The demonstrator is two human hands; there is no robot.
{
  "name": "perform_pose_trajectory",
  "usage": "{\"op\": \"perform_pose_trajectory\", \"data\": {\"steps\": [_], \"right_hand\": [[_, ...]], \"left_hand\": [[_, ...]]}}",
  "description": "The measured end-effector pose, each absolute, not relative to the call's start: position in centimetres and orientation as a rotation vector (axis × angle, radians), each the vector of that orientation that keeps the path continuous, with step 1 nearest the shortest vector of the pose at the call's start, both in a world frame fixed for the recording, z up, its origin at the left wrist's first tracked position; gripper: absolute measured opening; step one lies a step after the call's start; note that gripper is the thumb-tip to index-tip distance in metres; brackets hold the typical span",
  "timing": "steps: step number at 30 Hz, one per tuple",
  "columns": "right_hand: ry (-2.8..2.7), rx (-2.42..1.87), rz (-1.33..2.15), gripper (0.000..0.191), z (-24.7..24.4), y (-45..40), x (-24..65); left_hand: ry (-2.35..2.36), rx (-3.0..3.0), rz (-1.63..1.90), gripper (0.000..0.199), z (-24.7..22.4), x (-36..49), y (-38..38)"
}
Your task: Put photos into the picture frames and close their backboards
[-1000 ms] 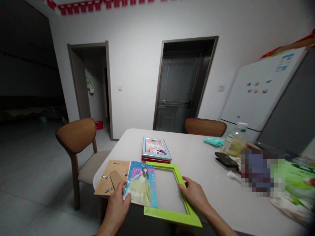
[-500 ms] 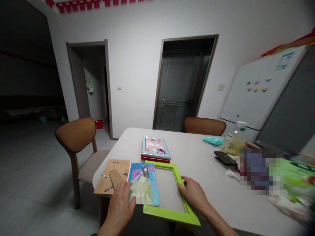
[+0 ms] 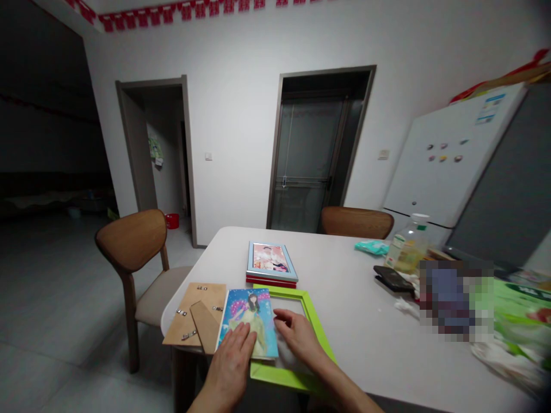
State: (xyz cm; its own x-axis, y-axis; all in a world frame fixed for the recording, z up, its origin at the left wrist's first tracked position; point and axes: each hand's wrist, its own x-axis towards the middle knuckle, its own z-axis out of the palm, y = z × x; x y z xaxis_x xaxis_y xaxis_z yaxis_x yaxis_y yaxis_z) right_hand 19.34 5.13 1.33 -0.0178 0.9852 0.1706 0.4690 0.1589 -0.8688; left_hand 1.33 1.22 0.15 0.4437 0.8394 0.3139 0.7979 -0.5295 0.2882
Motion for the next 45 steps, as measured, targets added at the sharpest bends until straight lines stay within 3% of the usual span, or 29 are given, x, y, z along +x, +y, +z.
{"op": "perform_pose_trajectory", "data": {"steps": [5, 12, 16, 20, 27, 33, 41, 45], "right_hand": [[-1.203, -1.323, 1.157, 0.034, 2.1, 5.1, 19.1], [-0.802, -1.081, 1.518, 0.031, 2.4, 3.6, 17.6], [-0.717, -0.963, 1.318, 0.027, 2.9, 3.7, 18.8], [-0.800, -1.144, 1.269, 0.032, 3.6, 4.3, 22.4], [-1.090, -1.467, 1.136, 0.036, 1.3, 6.4, 24.9], [-1.275, -1.644, 0.880, 0.037, 0.2, 8.3, 24.2], [-1.428, -1.762, 0.713, 0.032, 1.5, 8.3, 23.9], [-1.641, -2.015, 0.456, 0.030, 2.3, 7.7, 23.7]], "left_hand": [[1.451, 2.455, 1.094, 0.047, 2.0, -0.2, 2.5], [1.318, 1.538, 1.601, 0.033, 5.8, 3.2, 0.9], [1.003, 1.243, 1.494, 0.037, 4.1, 6.3, 0.0], [1.066, 1.236, 1.373, 0.051, 2.4, 6.2, 0.5], [1.339, 1.859, 1.003, 0.050, 0.5, 4.8, 0.0], [1.274, 2.128, 0.946, 0.053, -1.5, 4.7, 0.1], [1.287, 2.307, 0.757, 0.042, 0.1, 4.5, -0.1], [1.311, 2.343, 0.636, 0.039, 1.2, 4.6, -0.5]]}}
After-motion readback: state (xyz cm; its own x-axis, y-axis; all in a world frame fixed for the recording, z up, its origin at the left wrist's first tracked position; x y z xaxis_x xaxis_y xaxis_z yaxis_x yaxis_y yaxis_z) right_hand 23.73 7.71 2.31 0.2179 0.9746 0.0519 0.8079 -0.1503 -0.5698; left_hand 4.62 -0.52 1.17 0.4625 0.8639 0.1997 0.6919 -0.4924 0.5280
